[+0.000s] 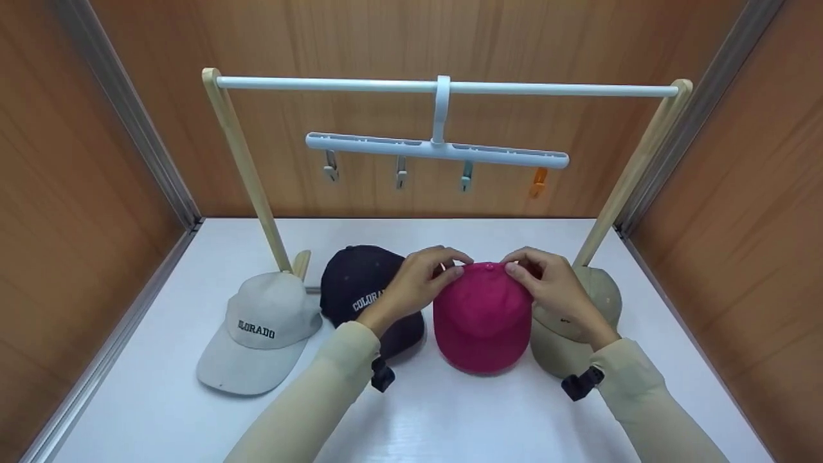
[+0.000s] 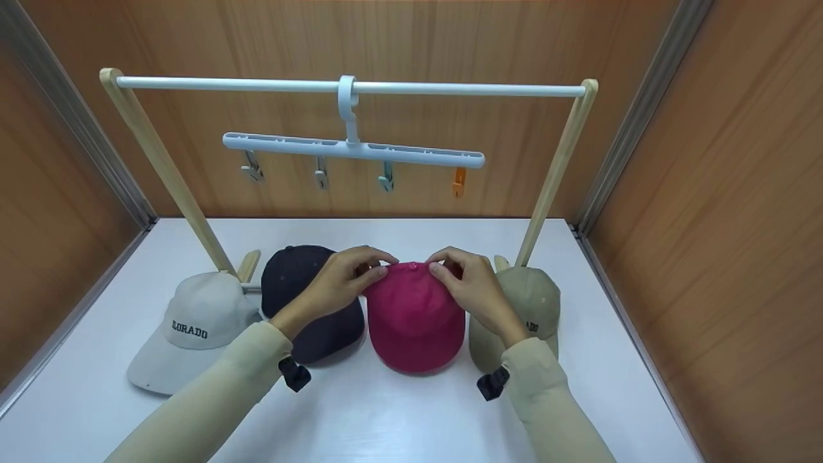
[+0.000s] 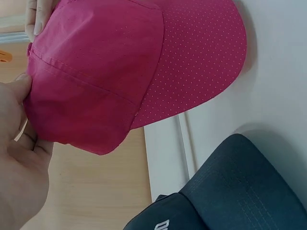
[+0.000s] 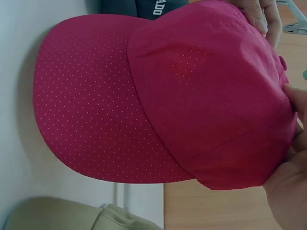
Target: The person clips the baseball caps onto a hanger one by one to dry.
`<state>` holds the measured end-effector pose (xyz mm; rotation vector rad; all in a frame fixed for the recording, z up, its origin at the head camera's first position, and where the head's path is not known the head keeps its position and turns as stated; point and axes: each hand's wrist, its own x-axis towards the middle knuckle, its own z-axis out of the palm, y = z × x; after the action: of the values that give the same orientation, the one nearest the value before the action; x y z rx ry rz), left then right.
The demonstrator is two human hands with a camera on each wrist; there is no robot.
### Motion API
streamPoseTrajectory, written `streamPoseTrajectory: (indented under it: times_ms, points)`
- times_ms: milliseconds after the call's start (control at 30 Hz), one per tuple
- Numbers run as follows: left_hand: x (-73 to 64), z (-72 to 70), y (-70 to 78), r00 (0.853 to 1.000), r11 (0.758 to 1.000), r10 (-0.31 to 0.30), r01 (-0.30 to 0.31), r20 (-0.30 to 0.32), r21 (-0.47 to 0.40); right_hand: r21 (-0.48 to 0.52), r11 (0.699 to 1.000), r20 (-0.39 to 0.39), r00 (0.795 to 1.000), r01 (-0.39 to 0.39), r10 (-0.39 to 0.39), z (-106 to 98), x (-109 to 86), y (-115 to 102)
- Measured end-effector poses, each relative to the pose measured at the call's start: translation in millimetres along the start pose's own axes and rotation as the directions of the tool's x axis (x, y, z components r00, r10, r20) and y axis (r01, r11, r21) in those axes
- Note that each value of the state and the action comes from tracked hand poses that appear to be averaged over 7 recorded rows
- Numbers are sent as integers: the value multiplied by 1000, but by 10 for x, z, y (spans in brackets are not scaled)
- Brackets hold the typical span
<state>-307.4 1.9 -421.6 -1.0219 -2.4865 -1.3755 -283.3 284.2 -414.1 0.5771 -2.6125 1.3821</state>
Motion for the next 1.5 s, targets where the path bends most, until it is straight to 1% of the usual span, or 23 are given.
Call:
streamPoseTrajectory:
  times_ms: [200,333,433,633,800,967,1033,1200,1367,1500]
  points:
    - [49,-2,67,1000,1000,6,-6,-5,10,-31,999,-9,1000,20,-20,-84,12,-53]
    - [87,2,81,1000,1000,-13,13,-10,8,-64,997,-14,999,34,-35,-133,25,-65]
    - [110,9,89,1000,1000,-28,28,-11,-2,-70,997,-9,999,30,-31,-162,30,-59]
    - [146,36,127,1000,1000,-6,6,-28,-6,-50,999,4,1000,0,0,-230,29,-49]
    - [181,97,166,998,1000,6,-6,-57,8,-38,998,14,998,-52,53,-311,0,-66]
    - [246,166,215,996,999,39,-36,-84,32,-45,994,13,995,-103,104,-401,-20,-59]
    - [275,183,239,995,998,48,-45,-91,41,-63,994,5,996,-91,92,-435,-14,-54]
    - [340,198,300,994,997,49,-44,-102,56,-143,989,-17,999,-29,26,-511,16,-59]
    - [421,210,366,992,997,47,-40,-117,59,-176,984,-38,999,3,-9,-576,37,-74]
    - [472,216,421,991,998,50,-43,-123,53,-182,983,-54,998,21,-31,-620,45,-96]
